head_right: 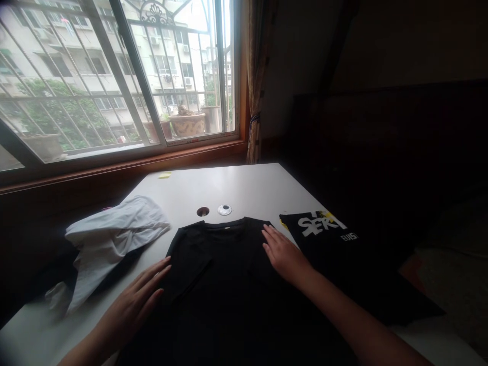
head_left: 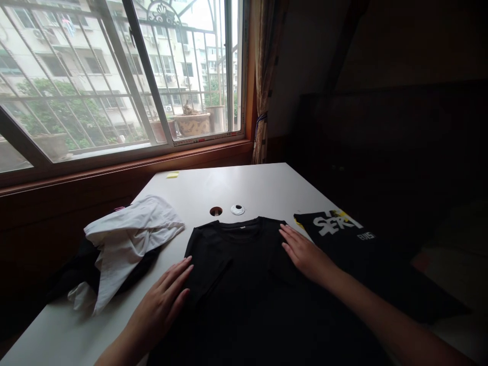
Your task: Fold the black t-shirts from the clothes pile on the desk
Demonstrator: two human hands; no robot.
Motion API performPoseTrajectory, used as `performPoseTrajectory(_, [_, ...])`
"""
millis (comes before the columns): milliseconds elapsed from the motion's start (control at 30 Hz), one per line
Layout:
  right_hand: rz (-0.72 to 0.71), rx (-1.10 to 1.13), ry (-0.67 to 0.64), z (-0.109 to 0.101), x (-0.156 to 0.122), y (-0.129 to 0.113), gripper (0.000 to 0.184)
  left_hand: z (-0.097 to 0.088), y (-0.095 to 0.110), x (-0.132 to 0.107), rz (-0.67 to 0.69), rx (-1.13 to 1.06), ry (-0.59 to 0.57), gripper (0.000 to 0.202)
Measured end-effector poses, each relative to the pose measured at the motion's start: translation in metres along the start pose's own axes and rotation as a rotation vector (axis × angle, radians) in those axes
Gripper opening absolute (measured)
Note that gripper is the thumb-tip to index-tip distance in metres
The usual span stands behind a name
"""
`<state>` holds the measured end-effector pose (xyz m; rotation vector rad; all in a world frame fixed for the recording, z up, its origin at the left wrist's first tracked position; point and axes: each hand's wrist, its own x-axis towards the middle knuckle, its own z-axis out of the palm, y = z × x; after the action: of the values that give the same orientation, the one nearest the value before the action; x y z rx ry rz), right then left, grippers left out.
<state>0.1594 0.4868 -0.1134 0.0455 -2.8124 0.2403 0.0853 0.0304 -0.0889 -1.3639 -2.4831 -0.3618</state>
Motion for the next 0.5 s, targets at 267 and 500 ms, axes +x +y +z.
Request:
performPoseTrajectory(267, [0.099, -0.078, -0.121, 0.013, -0.013, 0.006, 0.071, 0.065, 0.012, 0.087, -0.169, 0.072, 0.008, 0.055])
performPoseTrajectory(500, [0.111, -0.057, -0.218, 0.012, 0.005, 0.014, 0.08, 0.083, -0.005, 0.104, -0.367, 0.193, -0.186, 0.068])
